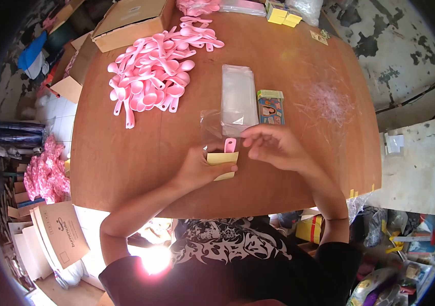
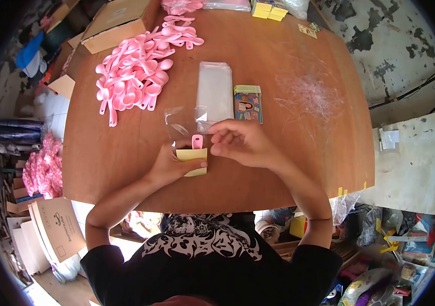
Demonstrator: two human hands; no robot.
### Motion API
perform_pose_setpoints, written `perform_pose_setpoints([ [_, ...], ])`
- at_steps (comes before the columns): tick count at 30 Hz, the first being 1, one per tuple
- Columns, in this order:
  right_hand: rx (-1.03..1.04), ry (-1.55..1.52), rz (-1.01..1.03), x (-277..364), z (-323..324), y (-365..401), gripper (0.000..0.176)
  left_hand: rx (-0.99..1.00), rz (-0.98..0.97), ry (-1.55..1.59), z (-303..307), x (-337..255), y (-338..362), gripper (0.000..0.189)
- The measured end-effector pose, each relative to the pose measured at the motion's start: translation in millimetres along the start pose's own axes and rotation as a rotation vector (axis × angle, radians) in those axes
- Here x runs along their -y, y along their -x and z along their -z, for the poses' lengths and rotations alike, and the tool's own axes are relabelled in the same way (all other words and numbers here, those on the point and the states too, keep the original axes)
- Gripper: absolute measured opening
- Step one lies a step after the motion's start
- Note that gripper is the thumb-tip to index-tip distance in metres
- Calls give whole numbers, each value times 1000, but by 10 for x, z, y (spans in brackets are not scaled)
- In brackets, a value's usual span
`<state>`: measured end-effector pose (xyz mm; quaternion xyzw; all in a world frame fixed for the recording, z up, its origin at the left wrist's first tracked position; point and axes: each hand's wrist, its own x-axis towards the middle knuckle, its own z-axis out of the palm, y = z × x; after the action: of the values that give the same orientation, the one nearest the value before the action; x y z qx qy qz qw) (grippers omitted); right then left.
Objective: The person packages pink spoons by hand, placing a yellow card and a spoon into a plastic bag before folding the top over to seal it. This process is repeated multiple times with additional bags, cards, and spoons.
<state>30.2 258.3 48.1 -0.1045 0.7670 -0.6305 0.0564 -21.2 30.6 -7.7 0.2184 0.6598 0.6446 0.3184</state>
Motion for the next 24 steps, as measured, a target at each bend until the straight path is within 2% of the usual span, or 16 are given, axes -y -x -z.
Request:
perform_pose_setpoints([
  [3, -58, -51, -83, -48, -230, -153, 23, -10, -31, -34, 6, -29, 3, 32],
  [5, -84, -158, -62, -22, -290, -213, 20, -26, -59, -63, 2, -53, 16, 32],
  [7, -114, -188, -171, -49, -268, -234, 17, -84, -160, 157, 5, -80, 25, 26],
  [8, -107, -188, -169, -81, -266, -237, 17, -91, -161, 157, 42, -78, 23, 26],
  [10, -126, -176, -179, -149, -275, -226, 17, -144, -133, 347, 153, -57, -5, 19],
  [14, -124, -175, -202, -185, -266, -222, 17, -218, -209, 223, 256, 22, -67, 19],
  [19, -185, -210, -47, -358, -284, -225, 15, -212, -209, 192, 331, 89, -107, 19],
  [24, -133, -172, 56, -395, -240, -219, 9, -227, -259, 53, 425, 37, -114, 16],
])
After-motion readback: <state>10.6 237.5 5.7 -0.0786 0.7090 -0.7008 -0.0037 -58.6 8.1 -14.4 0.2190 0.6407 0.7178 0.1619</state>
